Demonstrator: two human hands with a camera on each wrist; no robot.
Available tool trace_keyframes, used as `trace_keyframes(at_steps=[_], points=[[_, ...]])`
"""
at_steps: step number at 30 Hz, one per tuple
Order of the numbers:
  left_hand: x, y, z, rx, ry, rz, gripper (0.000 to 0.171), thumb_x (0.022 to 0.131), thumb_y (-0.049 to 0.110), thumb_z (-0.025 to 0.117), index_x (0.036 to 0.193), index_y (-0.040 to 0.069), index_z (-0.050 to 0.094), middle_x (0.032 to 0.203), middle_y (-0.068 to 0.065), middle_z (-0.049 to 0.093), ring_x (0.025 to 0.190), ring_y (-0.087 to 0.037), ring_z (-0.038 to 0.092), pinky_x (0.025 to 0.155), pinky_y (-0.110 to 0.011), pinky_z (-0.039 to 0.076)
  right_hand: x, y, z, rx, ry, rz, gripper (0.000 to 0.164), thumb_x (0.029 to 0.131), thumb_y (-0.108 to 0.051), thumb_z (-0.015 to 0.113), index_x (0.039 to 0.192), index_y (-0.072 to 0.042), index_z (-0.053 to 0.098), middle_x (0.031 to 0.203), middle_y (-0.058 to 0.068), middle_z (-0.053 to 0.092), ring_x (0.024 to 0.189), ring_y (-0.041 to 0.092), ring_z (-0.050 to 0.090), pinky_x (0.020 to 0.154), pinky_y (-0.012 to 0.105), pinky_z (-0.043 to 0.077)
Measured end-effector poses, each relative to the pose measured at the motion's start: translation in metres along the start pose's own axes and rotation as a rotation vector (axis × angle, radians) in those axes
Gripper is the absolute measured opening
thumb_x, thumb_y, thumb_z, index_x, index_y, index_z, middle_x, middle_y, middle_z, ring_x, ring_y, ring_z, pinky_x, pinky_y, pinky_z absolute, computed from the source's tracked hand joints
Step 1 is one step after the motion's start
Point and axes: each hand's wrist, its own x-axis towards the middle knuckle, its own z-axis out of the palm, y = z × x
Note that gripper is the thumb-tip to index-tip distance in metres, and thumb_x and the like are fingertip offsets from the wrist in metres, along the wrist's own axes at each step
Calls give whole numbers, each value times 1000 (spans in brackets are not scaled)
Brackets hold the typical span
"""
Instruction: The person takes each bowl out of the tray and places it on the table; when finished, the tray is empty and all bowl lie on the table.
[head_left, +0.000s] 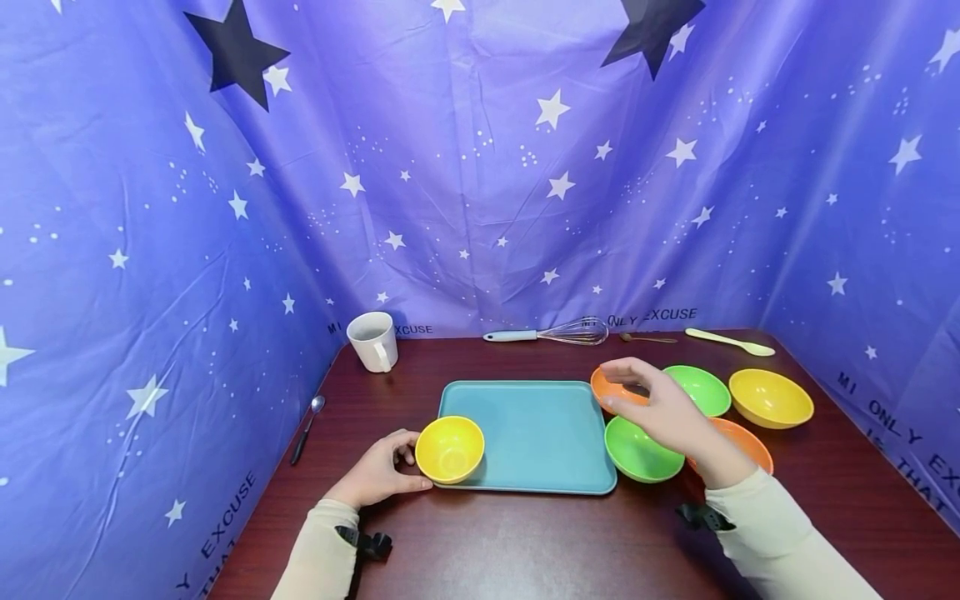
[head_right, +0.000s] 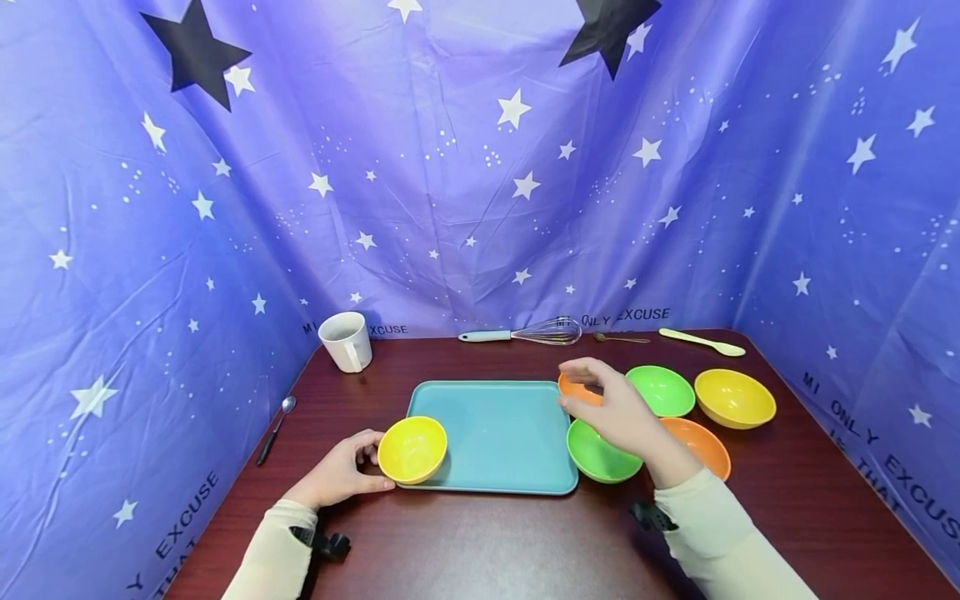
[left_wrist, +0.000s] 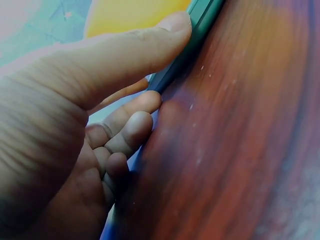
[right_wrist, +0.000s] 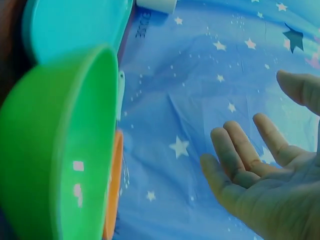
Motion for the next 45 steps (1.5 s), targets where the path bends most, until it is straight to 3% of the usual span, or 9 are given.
trace_keyframes(at_steps=[6,14,22,26,32,40,45], points=[[1,0,1,9,5,9,60,73,34,98,124,23,69,96,6,59,87,-14,57,75,-27,51,11,3,21,41,-41,-12,40,98,-18,76,133,-4,63,130,14,67,123,39,62,105,61,45],[1,0,2,12,2,-19,63,71,35,99,125,25,69,97,7,60,88,-13,58,76,-26,52,22,-8,49,105,-106,36,39,98,-18,76,134,-7,63,131,11,66,124,35,62,108,58,45],[1,-1,2,4,7,-2,61,73,34,99,125,22,70,97,6,60,88,-15,58,75,-27,52,33,-15,81,176,-128,64,38,97,-13,76,132,-5,63,128,14,68,118,38,65,99,50,53],[1,-1,2,0,5,-5,60,73,34,99,124,22,70,97,6,61,88,-15,58,75,-27,52,37,-16,96,143,-160,80,38,98,-15,75,134,-9,64,127,10,68,116,31,66,93,44,56],[2,-1,1,-12,-1,-30,60,71,34,99,123,26,69,98,7,61,88,-14,59,76,-26,53,44,-15,115,112,-182,80,37,99,-18,75,133,-11,64,122,4,71,109,23,69,92,42,55],[2,-2,3,-28,20,15,55,73,32,99,119,22,71,96,4,60,86,-17,59,74,-28,52,48,-16,134,155,-221,96,38,98,-11,74,134,-5,64,124,18,69,108,26,69,88,40,56],[2,-1,2,-37,16,0,52,74,32,98,118,23,71,96,4,60,86,-18,59,74,-28,52,50,-17,147,207,-257,108,43,97,-10,73,138,1,62,125,23,68,110,31,69,85,37,58]])
